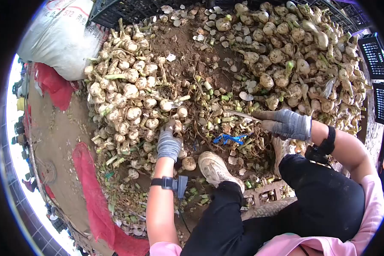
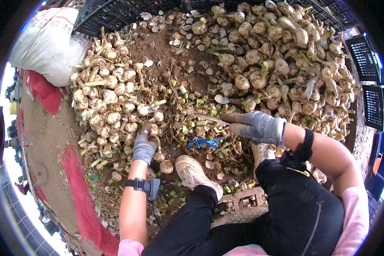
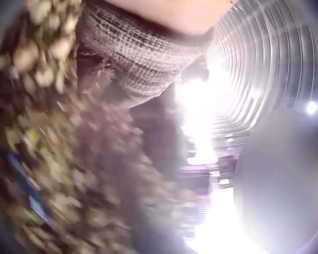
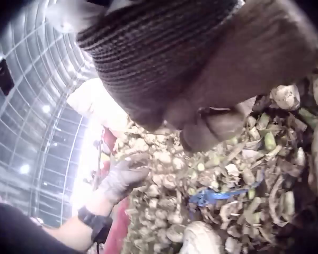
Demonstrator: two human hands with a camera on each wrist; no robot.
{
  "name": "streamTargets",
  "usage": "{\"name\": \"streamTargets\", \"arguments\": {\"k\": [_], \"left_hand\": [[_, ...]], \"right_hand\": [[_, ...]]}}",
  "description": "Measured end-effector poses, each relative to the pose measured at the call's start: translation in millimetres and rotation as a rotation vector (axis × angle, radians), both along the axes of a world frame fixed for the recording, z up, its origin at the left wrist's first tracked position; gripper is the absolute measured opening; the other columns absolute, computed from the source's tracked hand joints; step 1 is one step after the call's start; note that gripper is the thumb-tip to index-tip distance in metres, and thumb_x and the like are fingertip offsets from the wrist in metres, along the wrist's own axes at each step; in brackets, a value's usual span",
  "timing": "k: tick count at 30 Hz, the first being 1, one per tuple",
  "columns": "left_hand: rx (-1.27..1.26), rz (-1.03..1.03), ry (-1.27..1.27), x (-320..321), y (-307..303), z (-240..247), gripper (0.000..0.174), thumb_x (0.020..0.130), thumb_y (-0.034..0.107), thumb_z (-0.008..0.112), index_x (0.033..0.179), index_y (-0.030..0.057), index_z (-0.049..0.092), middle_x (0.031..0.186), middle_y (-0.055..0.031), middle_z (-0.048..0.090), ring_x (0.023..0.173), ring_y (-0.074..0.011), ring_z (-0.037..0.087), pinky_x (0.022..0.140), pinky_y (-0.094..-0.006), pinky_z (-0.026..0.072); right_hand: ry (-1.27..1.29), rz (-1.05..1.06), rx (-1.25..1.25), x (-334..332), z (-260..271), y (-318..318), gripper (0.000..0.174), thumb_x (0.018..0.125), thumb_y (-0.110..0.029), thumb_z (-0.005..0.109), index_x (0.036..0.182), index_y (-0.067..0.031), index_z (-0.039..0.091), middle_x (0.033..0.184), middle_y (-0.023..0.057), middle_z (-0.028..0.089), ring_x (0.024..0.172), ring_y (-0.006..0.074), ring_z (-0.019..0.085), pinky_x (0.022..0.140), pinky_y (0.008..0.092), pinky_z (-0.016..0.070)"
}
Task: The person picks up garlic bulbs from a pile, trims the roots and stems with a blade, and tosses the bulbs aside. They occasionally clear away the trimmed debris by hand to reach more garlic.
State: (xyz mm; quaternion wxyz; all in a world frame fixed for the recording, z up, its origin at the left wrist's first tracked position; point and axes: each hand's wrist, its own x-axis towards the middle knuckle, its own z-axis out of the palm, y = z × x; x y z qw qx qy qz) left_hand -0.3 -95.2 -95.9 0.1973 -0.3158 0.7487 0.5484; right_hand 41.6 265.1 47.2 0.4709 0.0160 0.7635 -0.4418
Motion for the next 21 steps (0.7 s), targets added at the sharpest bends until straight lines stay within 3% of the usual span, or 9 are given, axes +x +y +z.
{"name": "streamTargets", "arguments": {"k": [1, 4, 8, 9, 12, 15, 16, 18, 21], "left_hand": [[0.337, 0.534, -0.183, -5.9, 7.6, -4.7, 0.022, 0.082, 0.02, 0.065, 0.103, 0.0126, 0.06, 0.095, -0.0055, 0.054, 0.081, -0.017, 0.049, 0.067, -0.0323, 0.0463], [0.656, 0.661, -0.231, -14.5, -0.5, -46.7, 0.019, 0.077, 0.023, 0.068, 0.09, 0.014, 0.058, 0.086, -0.0027, 0.053, 0.075, -0.0159, 0.048, 0.064, -0.034, 0.0444], [0.9, 0.645, -0.259, -15.0, 4.3, -31.0, 0.012, 0.075, 0.012, 0.063, 0.083, 0.0134, 0.055, 0.08, 0.0006, 0.052, 0.069, -0.0163, 0.048, 0.058, -0.033, 0.0426], [0.828, 0.642, -0.346, -12.6, 7.5, -16.0, 0.015, 0.079, 0.016, 0.063, 0.093, 0.0129, 0.058, 0.087, -0.0016, 0.057, 0.078, -0.0182, 0.055, 0.062, -0.0335, 0.0489], [0.709, 0.038, 0.084, 21.0, 18.4, 31.7, 0.033, 0.089, 0.033, 0.053, 0.112, 0.0088, 0.053, 0.106, -0.0096, 0.059, 0.097, -0.0266, 0.058, 0.077, -0.0463, 0.0542], [1.771, 0.039, -0.193, 30.2, 13.7, 32.0, 0.053, 0.093, 0.045, 0.042, 0.13, 0.0075, 0.039, 0.125, -0.0159, 0.052, 0.117, -0.0319, 0.05, 0.095, -0.0497, 0.0476], [1.646, 0.093, -0.277, 36.9, 12.6, 22.6, 0.057, 0.092, 0.048, 0.042, 0.133, 0.009, 0.038, 0.126, -0.0162, 0.051, 0.116, -0.0308, 0.051, 0.097, -0.0457, 0.0456], [1.456, 0.028, -0.271, 34.0, 40.5, 75.7, 0.054, 0.092, 0.045, 0.044, 0.131, 0.0087, 0.038, 0.124, -0.0144, 0.052, 0.114, -0.028, 0.052, 0.097, -0.0439, 0.0449], [1.396, -0.068, -0.286, 27.4, 64.1, 121.2, 0.049, 0.092, 0.04, 0.047, 0.128, 0.0081, 0.039, 0.12, -0.0117, 0.055, 0.11, -0.0238, 0.053, 0.097, -0.0412, 0.0438]], "right_hand": [[-0.001, 0.0, 0.001, 3.6, -8.6, 0.1, 0.055, 0.096, -0.041, 0.045, 0.139, -0.0084, 0.039, 0.096, 0.0148, 0.066, 0.071, 0.0216, 0.063, 0.071, 0.0337, 0.0499], [0.437, 0.062, -0.193, 15.5, -44.3, -5.4, 0.053, 0.095, -0.038, 0.046, 0.139, -0.0108, 0.039, 0.104, 0.0208, 0.064, 0.093, 0.0308, 0.064, 0.082, 0.0391, 0.0476], [0.345, 0.17, -0.057, 3.0, -6.5, -17.9, 0.048, 0.094, -0.034, 0.05, 0.137, -0.0166, 0.042, 0.091, 0.0236, 0.063, 0.082, 0.0383, 0.063, 0.073, 0.0422, 0.0502], [0.34, 0.168, -0.055, 1.4, 0.0, -19.9, 0.048, 0.094, -0.034, 0.05, 0.137, -0.0166, 0.042, 0.091, 0.0236, 0.063, 0.082, 0.0383, 0.063, 0.073, 0.0422, 0.0502], [0.629, 0.267, -0.046, -1.9, 8.3, -28.5, 0.047, 0.091, -0.035, 0.053, 0.134, -0.0176, 0.045, 0.081, 0.0176, 0.063, 0.07, 0.0341, 0.065, 0.061, 0.04, 0.0518], [0.944, 0.368, -0.125, -5.9, 7.2, -41.0, 0.053, 0.089, -0.037, 0.057, 0.135, -0.0139, 0.046, 0.073, 0.0146, 0.061, 0.061, 0.0327, 0.061, 0.054, 0.0401, 0.0487], [0.945, 0.369, -0.124, -7.4, 9.2, -45.0, 0.053, 0.089, -0.037, 0.057, 0.135, -0.0139, 0.046, 0.073, 0.0146, 0.061, 0.061, 0.0327, 0.061, 0.054, 0.0401, 0.0487], [1.054, 0.415, -0.167, -10.4, 16.0, -52.5, 0.054, 0.088, -0.039, 0.057, 0.135, -0.0164, 0.045, 0.067, 0.011, 0.058, 0.053, 0.0296, 0.058, 0.048, 0.0392, 0.0453], [1.011, 0.51, -0.136, -14.2, 26.3, -59.1, 0.056, 0.087, -0.041, 0.057, 0.137, -0.0182, 0.043, 0.062, 0.0088, 0.053, 0.048, 0.028, 0.055, 0.043, 0.0385, 0.0418]]}}
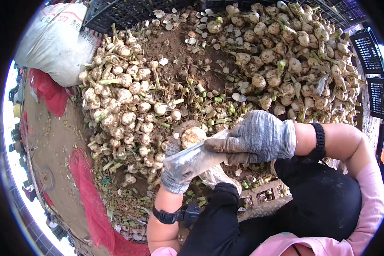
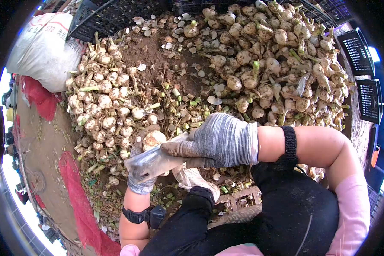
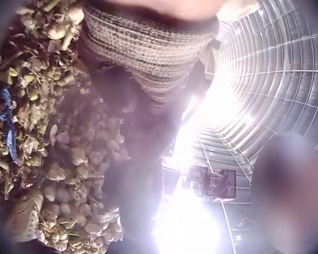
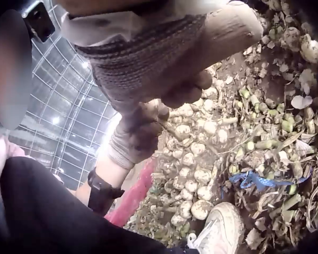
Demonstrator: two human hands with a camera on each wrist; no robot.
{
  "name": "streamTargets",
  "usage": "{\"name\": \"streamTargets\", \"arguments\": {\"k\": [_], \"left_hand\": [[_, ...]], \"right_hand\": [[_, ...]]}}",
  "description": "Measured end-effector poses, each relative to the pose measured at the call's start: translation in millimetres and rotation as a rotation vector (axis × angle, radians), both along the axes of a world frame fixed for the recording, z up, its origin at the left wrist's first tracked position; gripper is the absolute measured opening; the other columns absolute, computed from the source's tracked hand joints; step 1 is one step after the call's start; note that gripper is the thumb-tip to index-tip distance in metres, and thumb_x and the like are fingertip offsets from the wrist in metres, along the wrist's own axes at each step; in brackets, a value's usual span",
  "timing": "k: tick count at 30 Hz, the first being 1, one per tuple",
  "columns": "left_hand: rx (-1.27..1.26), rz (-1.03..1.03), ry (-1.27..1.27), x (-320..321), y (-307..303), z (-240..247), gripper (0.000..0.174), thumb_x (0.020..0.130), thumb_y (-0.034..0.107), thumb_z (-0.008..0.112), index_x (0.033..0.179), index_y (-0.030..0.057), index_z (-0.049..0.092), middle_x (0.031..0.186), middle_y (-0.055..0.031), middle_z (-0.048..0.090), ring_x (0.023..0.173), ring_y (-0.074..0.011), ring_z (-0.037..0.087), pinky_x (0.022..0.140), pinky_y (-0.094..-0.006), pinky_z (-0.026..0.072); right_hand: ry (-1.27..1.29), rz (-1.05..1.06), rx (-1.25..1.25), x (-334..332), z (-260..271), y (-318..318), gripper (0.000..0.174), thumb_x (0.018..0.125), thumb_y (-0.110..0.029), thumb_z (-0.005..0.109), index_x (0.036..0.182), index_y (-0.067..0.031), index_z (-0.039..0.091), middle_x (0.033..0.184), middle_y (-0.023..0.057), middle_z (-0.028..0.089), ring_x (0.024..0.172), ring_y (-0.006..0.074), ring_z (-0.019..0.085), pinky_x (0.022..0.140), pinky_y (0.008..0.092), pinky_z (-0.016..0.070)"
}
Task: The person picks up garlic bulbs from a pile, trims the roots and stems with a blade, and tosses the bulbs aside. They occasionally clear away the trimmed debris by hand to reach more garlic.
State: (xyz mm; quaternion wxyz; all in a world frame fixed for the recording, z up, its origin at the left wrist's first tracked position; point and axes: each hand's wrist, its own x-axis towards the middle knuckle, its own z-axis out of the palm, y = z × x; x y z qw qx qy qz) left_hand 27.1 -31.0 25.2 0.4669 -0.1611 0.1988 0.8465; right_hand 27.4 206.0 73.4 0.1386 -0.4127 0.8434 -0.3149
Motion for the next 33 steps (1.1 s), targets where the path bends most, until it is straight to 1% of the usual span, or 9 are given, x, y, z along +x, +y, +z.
{"name": "streamTargets", "arguments": {"k": [6, 8, 11, 13, 21, 22, 25, 28, 33], "left_hand": [[0.008, -0.045, -0.019, 5.0, 6.5, 22.4, 0.041, 0.092, 0.033, 0.052, 0.123, 0.0072, 0.041, 0.114, -0.0072, 0.058, 0.104, -0.0168, 0.055, 0.097, -0.0366, 0.0421], [-0.663, -0.407, 0.767, 12.5, 4.0, 15.8, 0.029, 0.094, 0.027, 0.047, 0.117, 0.01, 0.045, 0.113, -0.0056, 0.059, 0.101, -0.0156, 0.057, 0.093, -0.0336, 0.0452], [-0.85, -0.678, 1.38, 16.2, -0.1, -4.9, 0.021, 0.094, 0.021, 0.045, 0.113, 0.0132, 0.049, 0.112, -0.0037, 0.059, 0.097, -0.0143, 0.058, 0.09, -0.0315, 0.0474], [-1.292, -0.456, 2.371, 3.1, 20.2, 42.8, 0.025, 0.077, 0.033, 0.067, 0.093, 0.0146, 0.066, 0.084, -0.0003, 0.064, 0.08, -0.0192, 0.061, 0.081, -0.0351, 0.0473], [-1.233, -0.298, 1.911, 21.4, 8.6, 27.2, 0.036, 0.074, 0.033, 0.074, 0.1, 0.0114, 0.061, 0.088, -0.0041, 0.063, 0.082, -0.0219, 0.062, 0.074, -0.0343, 0.053], [-1.209, -0.194, 1.713, 32.1, 2.3, 21.0, 0.038, 0.077, 0.031, 0.072, 0.106, 0.0097, 0.059, 0.089, -0.0054, 0.063, 0.081, -0.0222, 0.062, 0.073, -0.0319, 0.0537], [-1.078, -0.144, 1.611, 28.0, -1.8, 20.8, 0.038, 0.073, 0.024, 0.076, 0.103, 0.0081, 0.057, 0.088, -0.0064, 0.06, 0.081, -0.0223, 0.06, 0.071, -0.0336, 0.0517], [-0.938, -0.088, 1.512, 18.1, -0.5, 18.7, 0.041, 0.069, 0.016, 0.079, 0.101, 0.0064, 0.056, 0.086, -0.0075, 0.057, 0.082, -0.0223, 0.057, 0.07, -0.0352, 0.0496], [-1.063, -0.142, 1.609, 21.0, 4.4, 21.1, 0.024, 0.067, 0.015, 0.079, 0.076, 0.0092, 0.058, 0.074, -0.005, 0.059, 0.072, -0.0248, 0.059, 0.071, -0.0331, 0.0492]], "right_hand": [[-0.03, 0.083, -0.064, -1.4, 3.7, -5.0, 0.063, 0.085, -0.043, 0.059, 0.14, -0.02, 0.038, 0.062, 0.0087, 0.053, 0.046, 0.0276, 0.054, 0.041, 0.0381, 0.0409], [-0.06, 0.114, -0.056, -0.1, 3.9, -3.8, 0.065, 0.084, -0.044, 0.06, 0.14, -0.0204, 0.038, 0.063, 0.0084, 0.054, 0.046, 0.0269, 0.054, 0.041, 0.0379, 0.0405], [-0.106, 0.13, -0.03, 1.5, 5.1, -2.1, 0.067, 0.082, -0.045, 0.061, 0.14, -0.0212, 0.038, 0.064, 0.0079, 0.054, 0.046, 0.0259, 0.054, 0.04, 0.0368, 0.0402], [-0.055, 0.101, -0.029, 4.4, -1.3, 5.3, 0.065, 0.084, -0.04, 0.059, 0.142, -0.0256, 0.033, 0.062, 0.0086, 0.055, 0.046, 0.0256, 0.055, 0.041, 0.036, 0.0416], [0.021, -0.127, 0.216, 2.7, -14.9, 25.7, 0.053, 0.087, -0.03, 0.06, 0.137, -0.0238, 0.043, 0.067, 0.0118, 0.06, 0.055, 0.0264, 0.062, 0.044, 0.0338, 0.048], [-0.282, -0.261, 0.04, -1.1, -27.2, 45.2, 0.048, 0.09, -0.029, 0.057, 0.136, -0.0228, 0.044, 0.071, 0.0121, 0.062, 0.059, 0.0301, 0.063, 0.051, 0.0365, 0.0512], [-0.265, -0.332, 0.157, 4.4, -32.0, 60.8, 0.047, 0.094, -0.031, 0.051, 0.138, -0.0196, 0.041, 0.084, 0.0143, 0.066, 0.069, 0.0327, 0.065, 0.065, 0.0384, 0.0529], [-0.681, -0.317, -0.159, 9.0, -14.3, 55.4, 0.052, 0.096, -0.038, 0.045, 0.14, -0.009, 0.038, 0.123, 0.0172, 0.058, 0.112, 0.0272, 0.057, 0.094, 0.0355, 0.0438], [-0.915, -0.204, -0.375, 8.1, 9.5, 28.2, 0.054, 0.096, -0.034, 0.048, 0.138, -0.0012, 0.038, 0.13, 0.018, 0.053, 0.122, 0.0223, 0.048, 0.102, 0.033, 0.037]]}}
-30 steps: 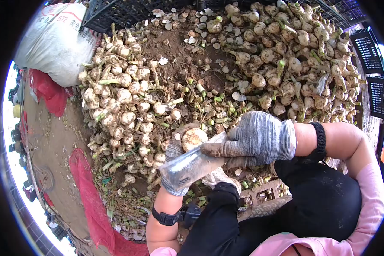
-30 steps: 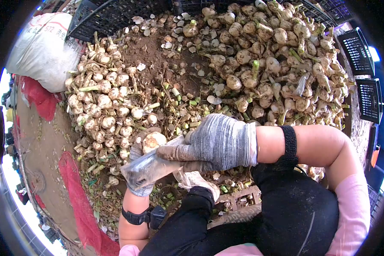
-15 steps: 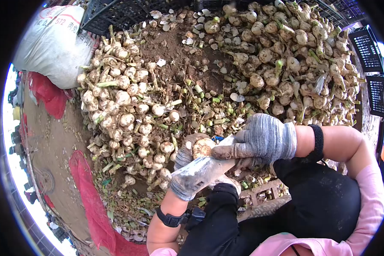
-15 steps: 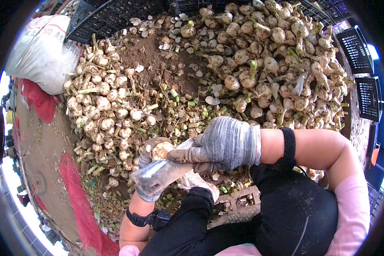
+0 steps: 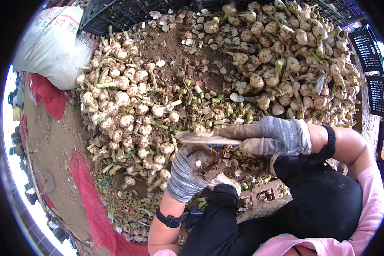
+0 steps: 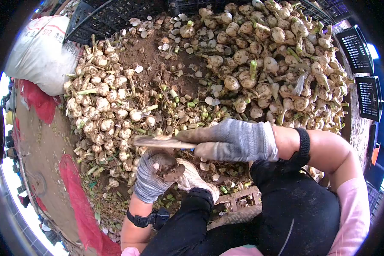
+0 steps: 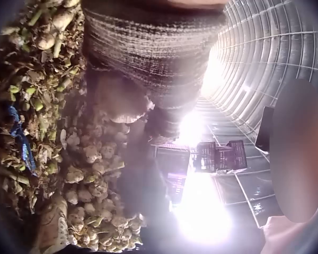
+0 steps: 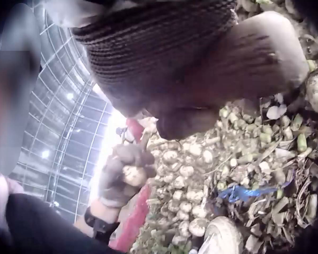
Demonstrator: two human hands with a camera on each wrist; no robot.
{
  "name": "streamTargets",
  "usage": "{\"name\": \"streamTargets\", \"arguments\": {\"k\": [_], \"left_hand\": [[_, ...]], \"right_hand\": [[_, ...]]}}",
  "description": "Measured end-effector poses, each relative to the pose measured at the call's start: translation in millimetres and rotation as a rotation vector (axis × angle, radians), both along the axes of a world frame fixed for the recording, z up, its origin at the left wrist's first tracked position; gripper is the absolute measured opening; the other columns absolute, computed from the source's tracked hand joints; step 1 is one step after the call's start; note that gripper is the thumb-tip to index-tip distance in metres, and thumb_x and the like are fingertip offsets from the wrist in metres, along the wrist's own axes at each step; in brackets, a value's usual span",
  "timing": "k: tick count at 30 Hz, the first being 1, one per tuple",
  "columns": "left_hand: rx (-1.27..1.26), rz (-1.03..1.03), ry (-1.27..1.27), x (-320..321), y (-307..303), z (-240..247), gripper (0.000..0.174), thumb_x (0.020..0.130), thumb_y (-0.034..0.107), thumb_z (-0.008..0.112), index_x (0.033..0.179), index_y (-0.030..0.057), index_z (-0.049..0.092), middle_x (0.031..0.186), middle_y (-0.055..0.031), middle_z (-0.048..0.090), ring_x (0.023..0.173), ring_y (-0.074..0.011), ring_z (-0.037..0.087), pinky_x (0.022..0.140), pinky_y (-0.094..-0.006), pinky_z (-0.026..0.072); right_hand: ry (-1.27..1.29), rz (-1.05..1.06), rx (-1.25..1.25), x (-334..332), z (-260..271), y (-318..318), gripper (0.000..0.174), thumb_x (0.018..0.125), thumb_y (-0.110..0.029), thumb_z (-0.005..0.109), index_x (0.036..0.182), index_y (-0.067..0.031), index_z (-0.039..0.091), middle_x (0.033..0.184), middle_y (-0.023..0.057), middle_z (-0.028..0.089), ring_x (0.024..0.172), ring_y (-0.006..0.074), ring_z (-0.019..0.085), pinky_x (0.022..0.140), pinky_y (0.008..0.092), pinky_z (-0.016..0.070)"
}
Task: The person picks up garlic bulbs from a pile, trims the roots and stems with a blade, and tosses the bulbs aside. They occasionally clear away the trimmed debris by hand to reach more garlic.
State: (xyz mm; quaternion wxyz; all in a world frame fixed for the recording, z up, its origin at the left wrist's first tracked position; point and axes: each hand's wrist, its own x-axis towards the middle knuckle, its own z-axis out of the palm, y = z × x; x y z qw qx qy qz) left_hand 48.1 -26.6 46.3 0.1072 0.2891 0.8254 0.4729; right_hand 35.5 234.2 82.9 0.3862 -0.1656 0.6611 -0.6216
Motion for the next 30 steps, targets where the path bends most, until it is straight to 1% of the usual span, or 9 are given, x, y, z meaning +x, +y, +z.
{"name": "streamTargets", "arguments": {"k": [3, 5, 9, 14, 17, 19, 24, 27, 30], "left_hand": [[-0.066, -0.069, 0.211, -1.2, -2.7, 10.9, 0.022, 0.068, 0.015, 0.077, 0.068, 0.0152, 0.054, 0.071, -0.0005, 0.057, 0.066, -0.021, 0.06, 0.068, -0.0336, 0.0493], [0.065, 0.145, 0.219, -6.4, -13.2, 12.5, 0.023, 0.072, 0.012, 0.075, 0.073, 0.0145, 0.052, 0.063, 0.001, 0.055, 0.059, -0.0142, 0.054, 0.065, -0.034, 0.0485], [0.352, 1.005, -0.726, -12.0, -54.7, -29.5, 0.013, 0.083, 0.011, 0.068, 0.093, 0.0095, 0.06, 0.074, -0.0006, 0.059, 0.066, -0.01, 0.056, 0.065, -0.0263, 0.0515], [0.538, 0.225, -0.529, -34.8, 7.5, 8.1, 0.068, 0.077, 0.01, 0.074, 0.135, 0.0095, 0.039, 0.109, -0.007, 0.054, 0.083, -0.0171, 0.06, 0.072, -0.0302, 0.0572], [0.179, 0.599, -0.823, -73.4, 6.2, -15.8, 0.062, 0.074, 0.007, 0.076, 0.128, 0.0062, 0.045, 0.101, -0.0074, 0.055, 0.082, -0.0175, 0.059, 0.067, -0.0299, 0.0572], [0.807, 1.314, -1.401, -102.5, -23.0, -117.2, 0.039, 0.081, 0.026, 0.071, 0.11, 0.0055, 0.055, 0.095, -0.0065, 0.053, 0.077, -0.0158, 0.054, 0.059, -0.0277, 0.0488], [-0.153, 0.9, -0.805, -85.6, -64.3, -237.3, 0.039, 0.085, 0.035, 0.063, 0.108, 0.005, 0.054, 0.09, -0.0063, 0.054, 0.074, -0.0161, 0.047, 0.061, -0.0298, 0.0455], [0.68, 0.938, -1.369, -73.7, -49.4, -164.7, 0.038, 0.087, 0.033, 0.061, 0.11, 0.004, 0.054, 0.096, -0.0079, 0.056, 0.083, -0.0196, 0.052, 0.068, -0.0341, 0.0482], [0.45, 0.72, -1.014, -44.6, -31.2, -103.5, 0.036, 0.086, 0.033, 0.06, 0.11, 0.0061, 0.055, 0.098, -0.0072, 0.058, 0.088, -0.0207, 0.054, 0.075, -0.0362, 0.0485]], "right_hand": [[0.034, 0.008, -0.029, 1.2, -17.5, 0.5, 0.053, 0.096, -0.033, 0.049, 0.139, -0.0033, 0.038, 0.116, 0.016, 0.061, 0.105, 0.0206, 0.059, 0.09, 0.0324, 0.0458], [-0.325, 0.066, 0.479, -6.2, -38.7, 29.2, 0.052, 0.096, -0.034, 0.05, 0.139, -0.0081, 0.039, 0.087, 0.0085, 0.063, 0.075, 0.0142, 0.059, 0.069, 0.0293, 0.049], [-0.499, -0.035, 0.494, 18.5, -48.7, 40.0, 0.053, 0.095, -0.039, 0.05, 0.14, -0.013, 0.04, 0.069, 0.0002, 0.052, 0.058, 0.0084, 0.048, 0.053, 0.025, 0.0415], [-0.458, -0.115, 0.324, 16.6, -49.8, 23.1, 0.057, 0.094, -0.044, 0.049, 0.141, -0.0126, 0.039, 0.067, 0.0006, 0.052, 0.058, 0.0095, 0.05, 0.051, 0.0262, 0.0435], [-0.267, -0.159, 0.347, 16.9, -50.6, 25.1, 0.057, 0.094, -0.046, 0.049, 0.141, -0.0157, 0.038, 0.07, 0.0015, 0.053, 0.058, 0.0097, 0.049, 0.052, 0.0259, 0.0425], [-0.466, -0.1, 0.368, 15.1, -47.6, 28.1, 0.057, 0.094, -0.047, 0.049, 0.141, -0.0172, 0.039, 0.072, 0.0021, 0.053, 0.059, 0.01, 0.049, 0.053, 0.0259, 0.042], [-0.028, -0.087, 0.316, 21.7, -79.4, 18.8, 0.055, 0.095, -0.042, 0.047, 0.141, -0.0132, 0.037, 0.081, 0.0076, 0.063, 0.07, 0.017, 0.062, 0.062, 0.0319, 0.0485], [0.234, -0.043, 0.321, 10.9, -49.7, 13.9, 0.052, 0.095, -0.039, 0.047, 0.139, -0.0131, 0.039, 0.098, 0.0165, 0.066, 0.085, 0.0296, 0.066, 0.071, 0.0378, 0.0509], [0.419, 0.095, 0.504, 1.7, -22.2, 0.6, 0.049, 0.092, -0.036, 0.051, 0.135, -0.014, 0.044, 0.089, 0.0197, 0.064, 0.076, 0.0362, 0.064, 0.067, 0.0408, 0.0523]]}}
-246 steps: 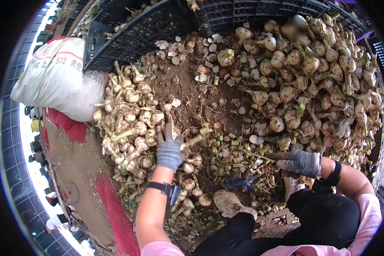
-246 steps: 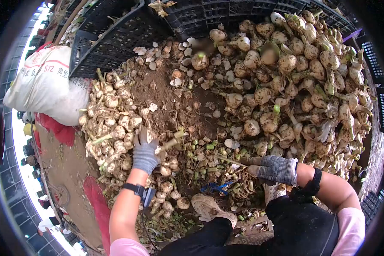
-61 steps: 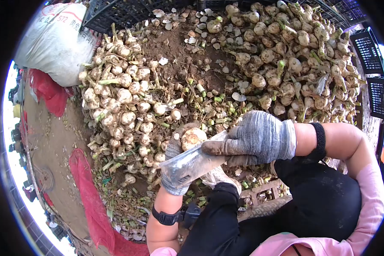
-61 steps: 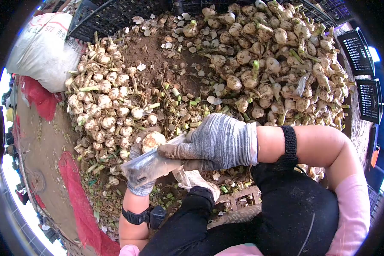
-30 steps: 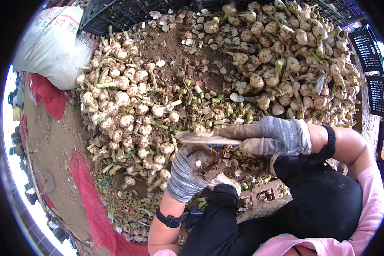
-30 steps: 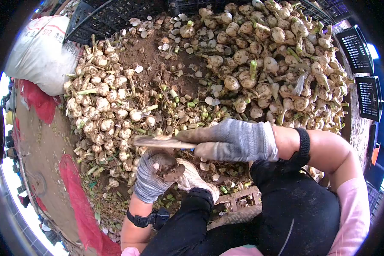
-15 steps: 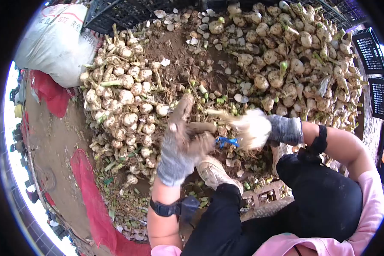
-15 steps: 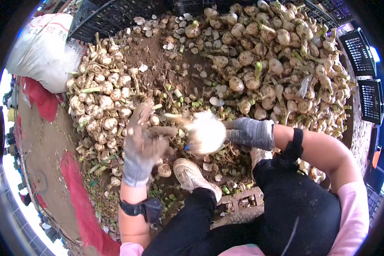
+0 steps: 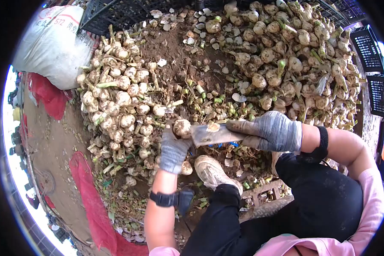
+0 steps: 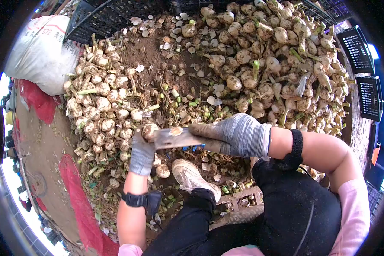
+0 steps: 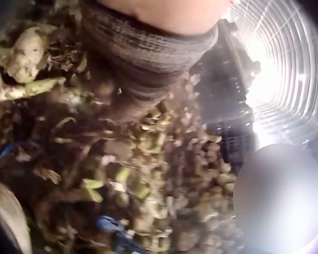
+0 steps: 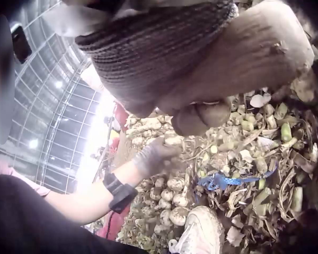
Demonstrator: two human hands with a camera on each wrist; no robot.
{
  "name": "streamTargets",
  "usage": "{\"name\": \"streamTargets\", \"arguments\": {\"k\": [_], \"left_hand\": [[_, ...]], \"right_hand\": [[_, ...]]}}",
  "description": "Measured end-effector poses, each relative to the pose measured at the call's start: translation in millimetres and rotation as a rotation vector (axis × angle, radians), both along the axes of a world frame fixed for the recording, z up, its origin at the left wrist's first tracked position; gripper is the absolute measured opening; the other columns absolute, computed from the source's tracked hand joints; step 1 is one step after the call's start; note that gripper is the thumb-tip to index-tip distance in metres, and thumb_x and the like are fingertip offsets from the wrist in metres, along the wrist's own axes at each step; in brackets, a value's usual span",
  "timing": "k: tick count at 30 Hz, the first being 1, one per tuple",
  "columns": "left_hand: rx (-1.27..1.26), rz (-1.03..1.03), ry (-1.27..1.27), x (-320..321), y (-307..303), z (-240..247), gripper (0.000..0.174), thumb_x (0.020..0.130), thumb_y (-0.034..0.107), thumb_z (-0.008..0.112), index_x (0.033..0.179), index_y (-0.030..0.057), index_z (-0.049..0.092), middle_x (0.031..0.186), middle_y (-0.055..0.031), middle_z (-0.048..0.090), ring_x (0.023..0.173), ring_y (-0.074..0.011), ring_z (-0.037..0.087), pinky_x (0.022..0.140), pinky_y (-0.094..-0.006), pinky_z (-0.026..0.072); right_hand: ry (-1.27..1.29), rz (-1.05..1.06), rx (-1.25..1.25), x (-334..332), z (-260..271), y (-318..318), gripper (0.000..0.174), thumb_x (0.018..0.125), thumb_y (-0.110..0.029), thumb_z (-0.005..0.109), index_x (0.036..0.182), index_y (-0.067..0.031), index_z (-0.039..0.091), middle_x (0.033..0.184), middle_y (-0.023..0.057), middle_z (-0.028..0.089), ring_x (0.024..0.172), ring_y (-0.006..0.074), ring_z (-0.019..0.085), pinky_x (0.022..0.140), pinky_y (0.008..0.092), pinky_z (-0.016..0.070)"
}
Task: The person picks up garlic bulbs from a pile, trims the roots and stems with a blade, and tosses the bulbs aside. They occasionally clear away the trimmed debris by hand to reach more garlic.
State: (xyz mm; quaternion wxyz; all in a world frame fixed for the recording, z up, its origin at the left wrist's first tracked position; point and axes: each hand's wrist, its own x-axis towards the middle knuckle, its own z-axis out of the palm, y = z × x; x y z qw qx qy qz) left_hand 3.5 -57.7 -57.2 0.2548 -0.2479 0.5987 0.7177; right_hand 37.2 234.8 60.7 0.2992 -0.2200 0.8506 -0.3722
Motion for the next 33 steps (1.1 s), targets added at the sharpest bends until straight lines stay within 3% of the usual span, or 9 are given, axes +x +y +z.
{"name": "streamTargets", "arguments": {"k": [8, 15, 22, 23, 24, 25, 28, 30, 33], "left_hand": [[-0.743, -0.989, 0.978, 26.7, 30.6, 93.5, 0.038, 0.079, 0.035, 0.064, 0.113, 0.0173, 0.06, 0.099, -0.0005, 0.063, 0.094, -0.0191, 0.057, 0.087, -0.0353, 0.0438], [-0.8, -1.241, 1.057, 22.2, 41.5, 118.4, 0.042, 0.077, 0.034, 0.063, 0.117, 0.022, 0.059, 0.103, 0.0004, 0.065, 0.098, -0.0218, 0.058, 0.094, -0.0357, 0.0409], [-0.99, -1.212, 1.268, 37.5, 40.0, 104.0, 0.042, 0.087, 0.038, 0.058, 0.113, 0.0057, 0.053, 0.111, -0.0212, 0.056, 0.093, -0.0249, 0.06, 0.091, -0.039, 0.0477], [-0.986, -1.216, 1.271, 42.3, 39.1, 108.3, 0.042, 0.087, 0.038, 0.058, 0.113, 0.0057, 0.053, 0.111, -0.0212, 0.056, 0.093, -0.0249, 0.06, 0.091, -0.039, 0.0477], [-0.394, -0.843, 0.76, 50.3, 35.4, 117.2, 0.039, 0.084, 0.032, 0.065, 0.11, 0.0063, 0.053, 0.106, -0.0137, 0.058, 0.086, -0.0205, 0.06, 0.079, -0.0324, 0.0502], [0.141, -0.408, 0.246, 53.1, 32.3, 121.8, 0.037, 0.08, 0.026, 0.072, 0.106, 0.0069, 0.053, 0.101, -0.0062, 0.059, 0.079, -0.0162, 0.061, 0.067, -0.0259, 0.0528], [-0.377, -0.692, 0.734, 41.6, 33.3, 117.9, 0.046, 0.071, 0.019, 0.08, 0.105, 0.0059, 0.052, 0.095, -0.0048, 0.059, 0.077, -0.0145, 0.059, 0.068, -0.027, 0.0525], [-0.345, -0.67, 0.893, 34.3, 31.5, 105.6, 0.044, 0.067, 0.018, 0.083, 0.098, 0.0057, 0.055, 0.09, -0.0054, 0.058, 0.075, -0.0181, 0.058, 0.072, -0.0314, 0.0517], [-0.385, -0.698, 1.11, 30.1, 31.3, 105.7, 0.036, 0.067, 0.016, 0.082, 0.09, 0.0054, 0.057, 0.088, -0.0074, 0.059, 0.075, -0.0234, 0.059, 0.077, -0.0366, 0.0495]], "right_hand": [[0.409, 0.164, -0.147, -5.3, 10.7, -28.9, 0.053, 0.088, -0.039, 0.057, 0.135, -0.0182, 0.045, 0.066, 0.0107, 0.057, 0.052, 0.0297, 0.057, 0.048, 0.0388, 0.0455], [0.368, 0.298, -0.066, -3.6, 14.3, -29.8, 0.061, 0.088, -0.042, 0.054, 0.142, -0.0229, 0.034, 0.06, 0.0094, 0.054, 0.047, 0.0281, 0.055, 0.042, 0.0382, 0.0421], [0.365, 0.307, 0.222, 1.5, -2.3, -12.6, 0.052, 0.09, -0.035, 0.052, 0.138, -0.0223, 0.039, 0.06, 0.0112, 0.055, 0.05, 0.0268, 0.059, 0.042, 0.0372, 0.0447], [0.284, -0.042, 0.087, -0.4, -37.9, 12.1, 0.054, 0.091, -0.034, 0.052, 0.14, -0.0192, 0.037, 0.076, 0.0155, 0.064, 0.06, 0.032, 0.062, 0.053, 0.0369, 0.0509], [-0.103, -0.205, 0.168, -9.9, -59.5, 42.3, 0.052, 0.093, -0.033, 0.049, 0.139, -0.0131, 0.037, 0.085, 0.0187, 0.065, 0.068, 0.0341, 0.064, 0.062, 0.038, 0.0534], [0.158, -0.146, 0.351, -7.6, -47.7, 55.6, 0.051, 0.095, -0.034, 0.046, 0.139, -0.0094, 0.037, 0.082, 0.0178, 0.066, 0.072, 0.0285, 0.067, 0.066, 0.0367, 0.0537], [-0.084, -0.244, 0.054, 5.7, -34.9, 47.2, 0.049, 0.095, -0.029, 0.051, 0.139, -0.0125, 0.039, 0.1, 0.0178, 0.065, 0.088, 0.0211, 0.065, 0.078, 0.0336, 0.0502], [-0.315, -0.254, -0.254, 4.8, -8.8, 31.3, 0.05, 0.096, -0.031, 0.048, 0.138, -0.006, 0.04, 0.125, 0.0161, 0.057, 0.115, 0.0176, 0.053, 0.096, 0.0295, 0.0403], [-0.482, -0.182, -0.444, 1.1, 17.5, 10.1, 0.053, 0.097, -0.034, 0.046, 0.138, -0.0018, 0.038, 0.127, 0.015, 0.055, 0.117, 0.0199, 0.05, 0.098, 0.0303, 0.0382]]}}
